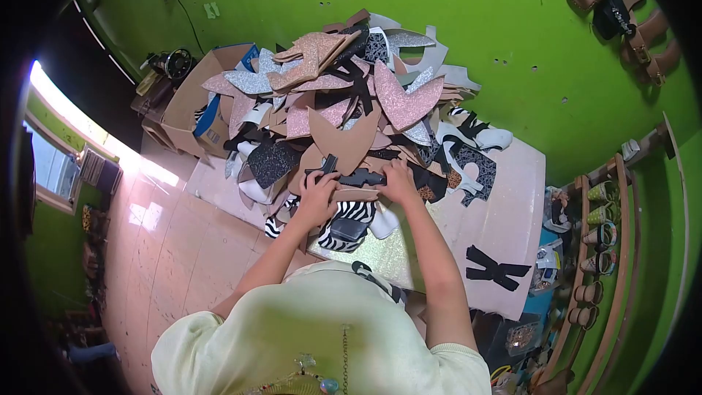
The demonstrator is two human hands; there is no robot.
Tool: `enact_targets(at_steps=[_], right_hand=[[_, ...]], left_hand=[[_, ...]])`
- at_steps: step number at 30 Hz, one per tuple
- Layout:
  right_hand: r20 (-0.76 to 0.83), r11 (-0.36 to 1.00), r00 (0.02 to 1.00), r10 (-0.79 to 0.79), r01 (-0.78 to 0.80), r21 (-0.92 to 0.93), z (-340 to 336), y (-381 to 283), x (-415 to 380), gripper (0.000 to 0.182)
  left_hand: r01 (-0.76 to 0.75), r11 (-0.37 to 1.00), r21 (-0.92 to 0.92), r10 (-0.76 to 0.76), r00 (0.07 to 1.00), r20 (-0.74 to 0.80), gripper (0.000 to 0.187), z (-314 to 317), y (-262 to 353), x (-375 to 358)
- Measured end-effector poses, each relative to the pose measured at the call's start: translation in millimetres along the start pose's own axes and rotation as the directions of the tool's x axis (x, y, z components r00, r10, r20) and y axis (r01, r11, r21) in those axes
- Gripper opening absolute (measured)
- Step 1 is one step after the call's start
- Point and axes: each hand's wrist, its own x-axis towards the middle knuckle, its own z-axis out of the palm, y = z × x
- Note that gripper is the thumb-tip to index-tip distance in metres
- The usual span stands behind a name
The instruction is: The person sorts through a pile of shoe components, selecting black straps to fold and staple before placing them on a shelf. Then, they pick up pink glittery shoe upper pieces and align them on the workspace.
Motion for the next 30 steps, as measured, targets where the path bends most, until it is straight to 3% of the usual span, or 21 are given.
enact_targets(at_steps=[5,7,11,16,19,21,24,25,30], right_hand=[[-0.128,0.999,0.992,-0.025,0.027,0.02,-3,4,15,0.052],[-0.23,0.997,0.973,-0.032,0.014,-0.078,-1,0,18,0.06],[-0.245,0.987,0.967,0.069,-0.103,-0.126,5,-10,19,0.066],[-0.118,0.968,0.981,0.154,-0.173,-0.18,-1,-10,26,0.057],[-0.082,0.976,0.99,0.111,-0.124,-0.178,-4,-9,25,0.051],[0.031,0.972,0.972,0.234,-0.234,-0.011,-3,-9,24,0.045],[0.0,0.988,0.989,0.146,-0.146,-0.054,-9,-8,6,0.039],[-0.003,0.987,0.988,0.152,-0.152,-0.053,-19,-13,-2,0.039],[-0.034,0.954,0.953,0.301,-0.3,0.028,-46,-1,-38,0.034]], left_hand=[[0.012,0.999,-0.04,-0.012,1.0,0.004,0.032,-2,4,1],[0.006,0.999,-0.045,-0.005,1.0,0.011,0.033,-3,6,1],[-0.003,1.0,-0.031,0.003,1.0,0.002,0.033,-4,6,2],[0.071,0.985,-0.157,-0.065,0.997,0.044,0.03,-17,13,13],[-0.003,0.991,-0.132,0.001,1.0,-0.018,0.03,-17,12,26],[-0.031,0.994,-0.106,0.031,1.0,0.001,0.032,-15,11,33],[-0.08,0.995,-0.054,0.082,0.996,0.036,0.037,-13,11,41],[-0.033,0.999,-0.037,0.036,0.995,0.088,0.04,-14,10,43],[0.002,1.0,0.012,-0.003,0.989,0.145,0.047,-7,-1,48]])
